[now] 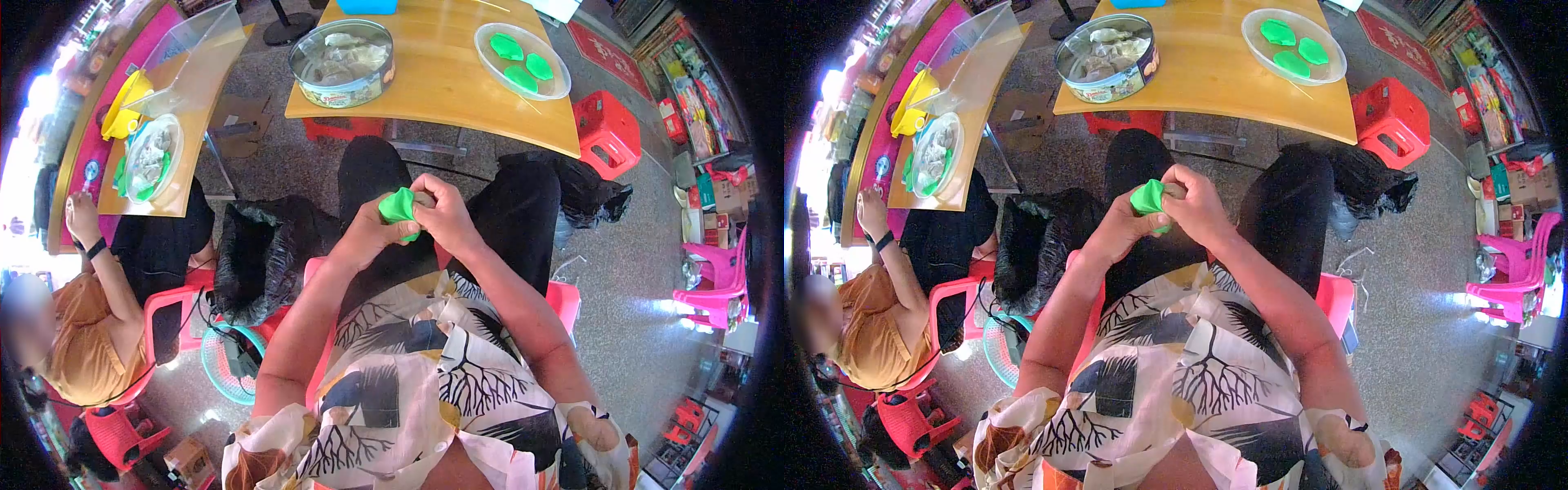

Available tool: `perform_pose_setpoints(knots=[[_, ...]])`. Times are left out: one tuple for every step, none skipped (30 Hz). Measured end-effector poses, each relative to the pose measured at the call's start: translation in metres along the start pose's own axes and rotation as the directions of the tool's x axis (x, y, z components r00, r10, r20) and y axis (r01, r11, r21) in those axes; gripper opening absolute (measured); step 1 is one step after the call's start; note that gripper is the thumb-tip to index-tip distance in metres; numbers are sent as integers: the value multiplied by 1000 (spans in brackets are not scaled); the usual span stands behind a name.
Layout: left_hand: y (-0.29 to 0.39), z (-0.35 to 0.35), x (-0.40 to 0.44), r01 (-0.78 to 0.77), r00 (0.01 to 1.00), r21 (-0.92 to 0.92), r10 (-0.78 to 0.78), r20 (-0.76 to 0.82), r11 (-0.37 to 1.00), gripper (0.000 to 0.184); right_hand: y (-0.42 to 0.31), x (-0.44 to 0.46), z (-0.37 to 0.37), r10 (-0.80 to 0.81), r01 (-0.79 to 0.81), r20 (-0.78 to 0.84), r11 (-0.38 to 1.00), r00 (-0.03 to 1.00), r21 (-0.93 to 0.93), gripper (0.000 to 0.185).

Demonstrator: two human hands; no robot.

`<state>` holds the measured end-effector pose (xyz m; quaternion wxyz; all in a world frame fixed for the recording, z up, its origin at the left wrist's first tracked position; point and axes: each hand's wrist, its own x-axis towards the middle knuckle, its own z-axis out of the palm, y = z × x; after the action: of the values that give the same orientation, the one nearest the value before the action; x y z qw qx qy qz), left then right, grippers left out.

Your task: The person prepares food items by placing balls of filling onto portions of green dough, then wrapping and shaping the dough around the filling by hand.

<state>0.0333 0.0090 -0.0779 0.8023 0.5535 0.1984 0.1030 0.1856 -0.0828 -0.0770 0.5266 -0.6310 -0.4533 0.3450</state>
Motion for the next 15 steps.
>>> perform_pose_setpoints(knots=[[1,2,-1,-13,1000,-52,13,0,999,38,-3,0,-1,21,-21,9,1000,1000,18,14],[3,5,-2,-26,1000,-103,26,-1,994,36,-7,0,-3,42,-43,19,998,999,36,15],[5,7,-3,-37,999,-155,37,-2,987,35,-18,-2,-7,79,-87,50,979,996,186,16],[4,4,-3,-8,1000,-178,4,-27,984,35,-33,-8,-12,111,-133,87,935,990,329,18],[3,-3,-4,18,998,-202,-30,-54,979,34,-41,-11,-13,137,-183,131,868,982,462,20],[5,-4,-6,44,995,-228,-65,-82,973,33,-37,-12,-11,-28,-11,79,889,996,458,24],[7,-3,-8,57,995,-239,-76,-72,969,32,-36,-14,-13,-83,59,65,950,994,306,24],[12,-2,-10,71,994,-250,-88,-59,966,32,-37,-16,-17,-139,130,58,981,989,145,24],[15,0,-11,84,994,-259,-98,-44,962,31,-39,-17,-20,-197,199,58,980,979,-21,24],[15,0,-10,71,997,-219,-77,-23,973,32,-42,-18,-20,-223,227,54,971,973,-81,22],[13,-1,-9,56,998,-180,-57,0,982,33,-44,-18,-21,-249,254,51,957,967,-141,21],[11,-1,-9,40,999,-141,-37,24,989,34,-45,-19,-22,-274,278,50,939,960,-202,19],[10,-1,-7,34,999,-84,-30,42,996,35,-44,-18,-21,-282,286,51,929,958,-234,19],[9,-1,-6,26,998,-27,-24,59,999,36,-41,-16,-18,-290,294,53,918,955,-265,19],[8,-1,-6,18,997,30,-20,77,999,37,-39,-15,-15,-297,300,55,907,953,-296,19]])
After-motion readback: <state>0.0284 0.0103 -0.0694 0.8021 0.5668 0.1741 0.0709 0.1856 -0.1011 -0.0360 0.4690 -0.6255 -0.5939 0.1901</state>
